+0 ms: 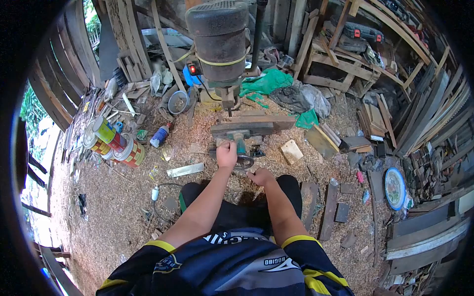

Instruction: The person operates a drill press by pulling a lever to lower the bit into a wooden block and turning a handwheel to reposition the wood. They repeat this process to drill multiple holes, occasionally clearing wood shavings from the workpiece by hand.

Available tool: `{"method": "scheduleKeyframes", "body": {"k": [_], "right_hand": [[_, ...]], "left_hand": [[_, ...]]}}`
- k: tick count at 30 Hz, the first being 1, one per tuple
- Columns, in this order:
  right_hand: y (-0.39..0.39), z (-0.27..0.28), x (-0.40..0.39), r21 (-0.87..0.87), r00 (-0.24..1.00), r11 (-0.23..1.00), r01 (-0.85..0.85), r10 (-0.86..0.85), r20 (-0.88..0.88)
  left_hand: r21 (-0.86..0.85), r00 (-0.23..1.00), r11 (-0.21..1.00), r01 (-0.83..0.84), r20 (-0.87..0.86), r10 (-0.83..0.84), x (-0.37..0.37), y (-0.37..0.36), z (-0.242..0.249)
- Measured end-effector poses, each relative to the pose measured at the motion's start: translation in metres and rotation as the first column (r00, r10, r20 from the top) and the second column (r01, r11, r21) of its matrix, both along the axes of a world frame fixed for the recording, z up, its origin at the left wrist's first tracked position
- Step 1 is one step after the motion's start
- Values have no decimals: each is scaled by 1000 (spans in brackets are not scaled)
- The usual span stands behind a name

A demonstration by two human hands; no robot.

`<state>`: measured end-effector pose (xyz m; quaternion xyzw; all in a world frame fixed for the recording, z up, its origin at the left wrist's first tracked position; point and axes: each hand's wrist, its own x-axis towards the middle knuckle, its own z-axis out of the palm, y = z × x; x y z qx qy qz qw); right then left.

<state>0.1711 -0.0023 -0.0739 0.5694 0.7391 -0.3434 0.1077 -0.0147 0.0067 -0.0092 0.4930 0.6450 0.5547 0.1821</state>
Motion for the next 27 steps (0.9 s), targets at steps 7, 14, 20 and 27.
{"method": "scheduleKeyframes", "body": {"k": [7, 14, 20, 27], "right_hand": [[1, -11, -1, -24, 1000, 999, 29, -29, -5], [3, -3, 6, 52, 976, 981, 185, -177, -130], [56, 66, 22, 452, 687, 542, 708, -380, -620], [147, 309, -17, 319, 230, 476, 819, 236, -944]], "left_hand": [[15, 997, 999, 43, 60, -44, 1, -2, 5], [-60, 1000, 998, 28, 4, -28, -1, -5, 8], [-61, 999, 997, 37, -14, -38, 0, -8, 11], [-165, 996, 984, 74, 66, -64, 4, -22, 43]]}}
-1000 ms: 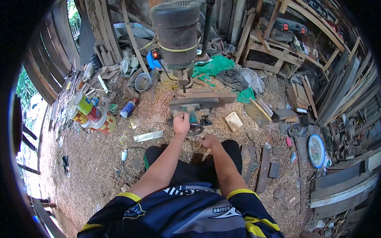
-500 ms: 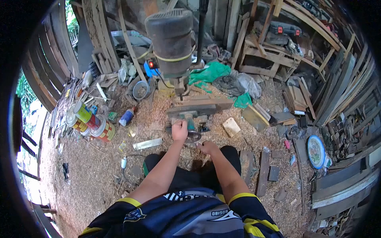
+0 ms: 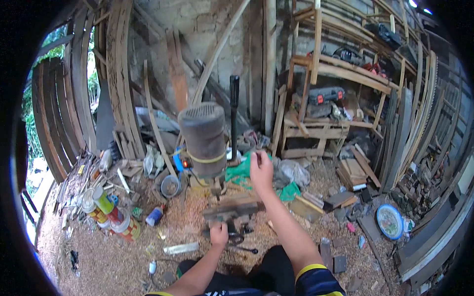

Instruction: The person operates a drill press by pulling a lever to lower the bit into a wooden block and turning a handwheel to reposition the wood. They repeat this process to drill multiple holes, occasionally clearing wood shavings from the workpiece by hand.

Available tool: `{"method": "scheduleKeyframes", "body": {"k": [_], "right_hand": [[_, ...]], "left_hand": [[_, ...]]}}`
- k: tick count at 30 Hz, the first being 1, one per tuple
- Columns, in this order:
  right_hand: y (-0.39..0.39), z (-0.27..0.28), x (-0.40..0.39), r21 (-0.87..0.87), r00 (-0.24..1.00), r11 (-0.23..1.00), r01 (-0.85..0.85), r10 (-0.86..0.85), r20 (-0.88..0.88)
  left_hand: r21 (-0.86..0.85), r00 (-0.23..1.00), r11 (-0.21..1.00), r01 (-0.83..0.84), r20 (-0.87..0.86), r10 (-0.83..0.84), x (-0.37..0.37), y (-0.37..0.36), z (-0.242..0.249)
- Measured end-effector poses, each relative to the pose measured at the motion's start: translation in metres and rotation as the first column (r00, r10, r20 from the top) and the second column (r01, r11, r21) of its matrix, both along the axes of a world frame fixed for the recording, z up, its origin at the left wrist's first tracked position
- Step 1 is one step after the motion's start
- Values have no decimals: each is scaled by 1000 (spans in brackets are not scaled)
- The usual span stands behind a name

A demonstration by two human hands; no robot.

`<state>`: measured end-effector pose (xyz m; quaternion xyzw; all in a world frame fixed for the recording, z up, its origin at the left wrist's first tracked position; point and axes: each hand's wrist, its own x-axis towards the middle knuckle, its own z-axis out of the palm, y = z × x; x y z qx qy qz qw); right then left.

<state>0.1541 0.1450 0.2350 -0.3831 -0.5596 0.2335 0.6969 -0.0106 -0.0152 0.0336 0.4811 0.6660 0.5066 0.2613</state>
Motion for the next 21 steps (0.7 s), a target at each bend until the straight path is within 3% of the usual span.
{"method": "scheduleKeyframes", "body": {"k": [2, 4, 6, 10, 11, 12, 14, 16, 17, 21], "right_hand": [[13, 76, -14, 162, 996, 984, -70, 80, -50], [28, 138, -27, 262, 994, 964, -39, 65, -89], [41, 188, -45, 357, 989, 934, 4, 48, -138], [78, 253, -61, 290, 998, 956, -49, 60, -30], [77, 266, -58, 73, 945, 944, -322, 325, -33], [78, 273, -57, -141, 824, 812, -567, 559, -93], [84, 270, -56, -142, 828, 816, -560, 555, -76], [72, 270, -47, -159, 701, 684, -712, 708, -91], [62, 265, -51, -100, 761, 755, -648, 638, -116], [66, 257, -57, -15, 784, 797, -604, 591, -189]], "left_hand": [[-99, 999, 995, 26, -25, -29, -2, 3, -2], [-73, 1000, 997, 10, -15, -11, -9, 19, -48], [-40, 1000, 999, -2, -30, 1, -8, 16, -42], [71, 1000, 997, 6, -13, -5, -8, 19, -49], [60, 1000, 998, 6, -14, -5, -8, 20, -50], [58, 1000, 998, 6, -16, -5, -8, 20, -47], [81, 1000, 996, 25, 9, -25, -7, 16, -43], [97, 999, 995, 29, 11, -30, -8, 16, -47], [127, 999, 991, 33, 11, -35, -9, 19, -49], [95, 999, 995, 41, 11, -42, -7, 22, -56]]}}
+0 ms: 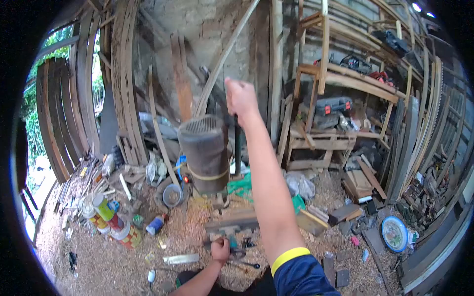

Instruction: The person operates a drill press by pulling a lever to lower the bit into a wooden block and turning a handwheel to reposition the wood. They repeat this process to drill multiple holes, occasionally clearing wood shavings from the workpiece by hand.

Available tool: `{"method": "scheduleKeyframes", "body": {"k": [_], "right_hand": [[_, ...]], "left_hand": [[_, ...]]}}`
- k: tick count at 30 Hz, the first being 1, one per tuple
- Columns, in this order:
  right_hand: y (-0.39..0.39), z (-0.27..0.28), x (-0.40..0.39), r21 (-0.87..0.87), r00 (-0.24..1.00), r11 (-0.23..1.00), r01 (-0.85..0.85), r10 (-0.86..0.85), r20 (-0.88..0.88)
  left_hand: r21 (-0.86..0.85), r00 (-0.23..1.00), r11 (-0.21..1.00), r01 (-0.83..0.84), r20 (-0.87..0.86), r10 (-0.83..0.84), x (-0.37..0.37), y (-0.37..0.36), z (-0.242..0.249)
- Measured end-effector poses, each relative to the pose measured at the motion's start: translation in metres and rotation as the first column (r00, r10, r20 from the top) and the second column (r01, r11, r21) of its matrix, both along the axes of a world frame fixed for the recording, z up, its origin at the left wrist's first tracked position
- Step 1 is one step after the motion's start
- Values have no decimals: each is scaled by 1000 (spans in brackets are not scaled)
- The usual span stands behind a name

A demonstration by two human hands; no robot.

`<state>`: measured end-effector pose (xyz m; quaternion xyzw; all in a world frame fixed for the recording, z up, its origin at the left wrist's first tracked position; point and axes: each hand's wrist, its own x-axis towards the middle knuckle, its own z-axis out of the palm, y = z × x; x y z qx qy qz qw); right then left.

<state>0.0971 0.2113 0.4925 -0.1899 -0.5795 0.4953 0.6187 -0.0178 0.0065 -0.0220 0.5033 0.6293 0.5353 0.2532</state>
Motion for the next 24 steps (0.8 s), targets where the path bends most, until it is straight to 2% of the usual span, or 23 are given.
{"method": "scheduleKeyframes", "body": {"k": [1, 3, 4, 5, 6, 7, 9, 11, 12, 14, 16, 19, 24], "right_hand": [[3, -2, -4, 48, 998, 997, 63, -62, -22], [11, 2, -6, 10, 996, 996, 92, -92, 17], [105, -11, -2, 468, 940, 862, 196, -301, 161], [56, 2, -5, 96, 966, 984, 148, -164, 198], [69, 4, -6, 24, 988, 999, 46, -49, 144], [73, 5, -5, -31, 995, 999, -23, 26, 96], [57, 10, -16, -26, 999, 1000, 7, -6, 53], [30, 15, -16, -183, 996, 980, 77, -70, 46], [28, 7, -10, -86, 1000, 996, 10, -8, 25], [-17, -12, 0, 44, 999, 998, 35, -35, -20], [-47, -40, 10, 159, 995, 987, 5, 11, -94], [-82, -59, 17, 227, 993, 974, -3, 29, -111], [-91, -65, 16, 229, 990, 973, 39, -7, -139]], "left_hand": [[4, 999, 999, -35, -6, 35, 0, 0, -5], [-6, 999, 999, -36, -32, 36, 3, -6, 23], [10, 997, 999, -45, -54, 46, 1, -4, 13], [-9, 999, 1000, -27, 24, 27, 0, -2, -3], [-11, 995, 1000, -7, 99, 8, 0, 1, -12], [32, 998, 999, 4, 64, -6, -1, -2, 0], [-25, 999, 1000, -12, 44, 13, -1, 0, 6], [11, 998, 1000, -8, 55, 7, 1, -4, 15], [30, 1000, 1000, -6, 18, 6, 0, -3, 14], [5, 1000, 1000, -12, 28, 12, 2, -6, 19], [-17, 999, 1000, -22, 39, 23, 4, -7, 23], [9, 997, 1000, 6, 83, -7, 2, -7, 19], [65, 993, 998, 23, 113, -30, 2, -6, 18]]}}
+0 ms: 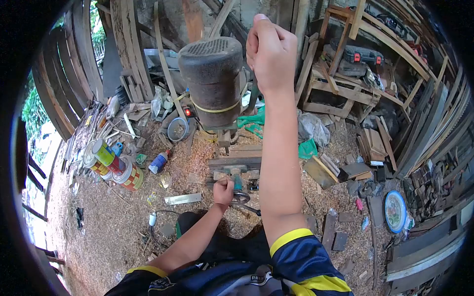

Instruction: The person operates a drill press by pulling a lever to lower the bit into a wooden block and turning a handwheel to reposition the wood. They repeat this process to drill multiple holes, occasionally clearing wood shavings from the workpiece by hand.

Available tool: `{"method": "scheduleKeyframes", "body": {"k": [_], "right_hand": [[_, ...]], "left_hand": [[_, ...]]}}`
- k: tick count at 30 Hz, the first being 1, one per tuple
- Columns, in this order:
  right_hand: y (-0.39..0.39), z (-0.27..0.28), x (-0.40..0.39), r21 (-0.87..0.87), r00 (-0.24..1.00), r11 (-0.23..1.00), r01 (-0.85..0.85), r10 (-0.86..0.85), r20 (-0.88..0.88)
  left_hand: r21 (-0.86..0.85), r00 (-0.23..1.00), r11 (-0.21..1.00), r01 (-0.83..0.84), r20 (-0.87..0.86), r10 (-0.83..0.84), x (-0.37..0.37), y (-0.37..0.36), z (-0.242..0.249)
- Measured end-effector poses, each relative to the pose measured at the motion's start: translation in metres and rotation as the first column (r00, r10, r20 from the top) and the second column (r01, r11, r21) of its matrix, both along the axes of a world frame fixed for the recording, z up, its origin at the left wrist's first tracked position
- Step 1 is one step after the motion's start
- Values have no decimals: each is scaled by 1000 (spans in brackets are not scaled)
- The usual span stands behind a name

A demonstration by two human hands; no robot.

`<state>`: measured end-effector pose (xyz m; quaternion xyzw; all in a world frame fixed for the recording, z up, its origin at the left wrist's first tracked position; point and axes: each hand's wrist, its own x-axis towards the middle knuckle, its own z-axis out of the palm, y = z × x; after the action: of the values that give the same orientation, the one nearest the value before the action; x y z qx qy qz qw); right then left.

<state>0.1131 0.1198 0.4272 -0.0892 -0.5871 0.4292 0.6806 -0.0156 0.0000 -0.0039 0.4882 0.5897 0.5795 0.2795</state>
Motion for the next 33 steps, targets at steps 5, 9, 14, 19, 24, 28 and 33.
{"method": "scheduleKeyframes", "body": {"k": [5, 9, 14, 19, 24, 28, 33], "right_hand": [[-24, -28, 7, 50, 998, 996, 68, -68, -2], [-60, -85, 20, 206, 998, 977, 56, -48, -42], [-70, -87, 23, 206, 1000, 978, -4, 7, -18], [-105, -140, 23, 332, 982, 926, 179, -150, -111], [-118, -151, 35, 364, 977, 920, 149, -194, 90], [-122, -155, 34, 347, 987, 928, 133, -157, 42], [-125, -151, 36, 344, 976, 922, 176, -210, 64]], "left_hand": [[30, 999, 999, 25, -47, -24, 0, 2, -9], [100, 994, 995, -1, -106, 11, -1, 6, -5], [44, 996, 999, 8, -90, -4, -3, 6, -8], [27, 990, 1000, 15, -139, -11, -3, 13, -1], [-39, 980, 999, -19, -197, 11, -2, -4, -4], [-36, 982, 999, -17, -187, 10, -4, 3, -3], [-48, 986, 999, 15, -168, -23, -5, 2, -1]]}}
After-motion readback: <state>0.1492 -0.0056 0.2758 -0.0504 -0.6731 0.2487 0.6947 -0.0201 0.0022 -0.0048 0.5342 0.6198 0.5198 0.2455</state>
